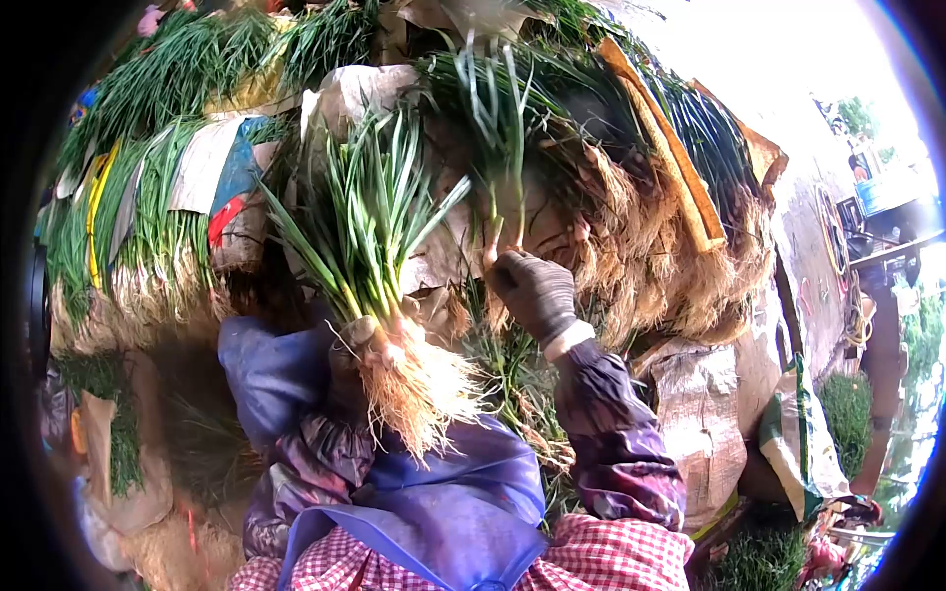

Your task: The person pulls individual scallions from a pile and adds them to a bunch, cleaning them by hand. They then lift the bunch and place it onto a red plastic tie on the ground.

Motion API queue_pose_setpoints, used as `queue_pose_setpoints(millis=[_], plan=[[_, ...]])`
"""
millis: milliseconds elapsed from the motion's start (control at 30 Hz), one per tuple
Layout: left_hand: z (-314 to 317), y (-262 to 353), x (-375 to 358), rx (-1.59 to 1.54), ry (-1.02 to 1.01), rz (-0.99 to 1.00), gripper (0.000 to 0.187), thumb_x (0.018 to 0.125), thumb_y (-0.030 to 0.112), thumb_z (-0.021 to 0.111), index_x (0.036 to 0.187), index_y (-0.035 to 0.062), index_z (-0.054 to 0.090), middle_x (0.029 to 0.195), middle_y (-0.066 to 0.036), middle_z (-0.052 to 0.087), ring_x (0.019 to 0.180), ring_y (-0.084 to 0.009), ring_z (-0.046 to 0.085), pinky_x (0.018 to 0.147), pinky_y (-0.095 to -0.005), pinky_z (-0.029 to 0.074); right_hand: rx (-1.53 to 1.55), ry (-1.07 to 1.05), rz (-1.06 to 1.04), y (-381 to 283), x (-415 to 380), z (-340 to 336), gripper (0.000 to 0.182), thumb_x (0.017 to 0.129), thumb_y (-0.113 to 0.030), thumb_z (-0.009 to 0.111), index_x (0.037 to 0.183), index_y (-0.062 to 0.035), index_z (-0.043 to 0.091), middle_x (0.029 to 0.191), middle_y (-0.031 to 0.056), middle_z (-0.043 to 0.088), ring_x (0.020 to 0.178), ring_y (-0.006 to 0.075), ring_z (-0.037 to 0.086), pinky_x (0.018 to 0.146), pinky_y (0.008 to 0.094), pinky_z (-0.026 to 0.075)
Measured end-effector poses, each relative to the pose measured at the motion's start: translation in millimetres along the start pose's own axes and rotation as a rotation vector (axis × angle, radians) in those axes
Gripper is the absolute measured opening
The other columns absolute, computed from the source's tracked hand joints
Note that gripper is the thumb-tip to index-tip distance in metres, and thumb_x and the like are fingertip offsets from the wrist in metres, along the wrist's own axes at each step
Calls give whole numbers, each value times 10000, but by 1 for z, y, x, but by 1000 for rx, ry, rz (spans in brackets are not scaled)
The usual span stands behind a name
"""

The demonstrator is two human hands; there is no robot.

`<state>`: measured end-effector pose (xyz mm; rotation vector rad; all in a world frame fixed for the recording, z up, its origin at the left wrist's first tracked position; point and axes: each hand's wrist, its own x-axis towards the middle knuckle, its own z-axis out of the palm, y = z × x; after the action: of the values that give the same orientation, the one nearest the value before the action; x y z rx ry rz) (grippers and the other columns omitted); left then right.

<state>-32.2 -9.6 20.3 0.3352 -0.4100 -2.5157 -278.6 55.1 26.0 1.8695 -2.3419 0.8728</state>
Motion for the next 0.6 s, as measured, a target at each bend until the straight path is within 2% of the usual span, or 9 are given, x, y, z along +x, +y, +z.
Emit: queue_pose_setpoints(millis=[67,133,200,267,333,400,433,533,600], plan=[[-11,-2,2,-3,-21,13,508,836,262,628,1176,-96,514,773,-130,629,727,-233,609,762,-365,509,-33,-1,216,18,-7,14,205,754,-280,759,778,-116,639,683,121,619,635,293,630,570,376,496],[-9,-1,2,0,-12,16,516,835,264,628,1179,-101,509,783,-130,630,745,-233,606,786,-364,502,90,218,345,17,0,22,301,766,-363,758,848,-105,626,687,104,630,655,281,638,599,378,494],[-5,-1,0,-1,4,24,519,836,261,628,1180,-107,504,790,-128,631,748,-229,603,799,-355,495,-97,146,486,18,13,18,399,771,-458,739,923,-103,636,771,114,670,707,275,652,639,357,495],[-3,-3,3,3,-11,41,522,836,260,629,1181,-112,501,800,-125,628,730,-219,596,778,-345,492,-306,-93,588,41,29,30,429,772,-536,683,895,-128,628,809,156,660,796,354,634,701,425,485],[-5,-3,5,17,-31,29,530,836,265,631,1181,-116,499,809,-122,622,700,-208,588,736,-339,490,-291,-124,559,22,43,12,311,808,-400,706,850,-100,633,754,116,662,692,280,641,629,371,483],[-33,2,5,42,-94,-48,536,831,276,633,1173,-116,505,793,-119,617,666,-205,580,697,-337,489,289,105,497,45,39,13,245,794,-299,732,825,-75,638,707,85,667,605,209,628,563,346,485],[-32,-1,4,-13,-117,-45,481,872,270,577,1179,-92,500,816,-131,612,680,-206,578,689,-360,503,649,58,482,24,41,-6,148,808,-170,731,835,-55,643,677,35,650,603,123,602,540,282,477],[-17,-6,0,-83,-19,-37,430,910,271,528,1165,-74,498,804,-132,595,678,-200,570,667,-379,518,1040,-244,484,-35,26,-37,133,831,-115,704,876,-10,635,762,71,656,635,122,607,589,275,512],[-26,-5,3,-23,-69,-12,422,900,280,544,1118,-81,523,741,-134,592,709,-214,579,695,-377,510,1054,-397,372,-52,7,-6,167,847,-141,694,920,-4,633,827,85,659,702,139,623,668,298,538]])
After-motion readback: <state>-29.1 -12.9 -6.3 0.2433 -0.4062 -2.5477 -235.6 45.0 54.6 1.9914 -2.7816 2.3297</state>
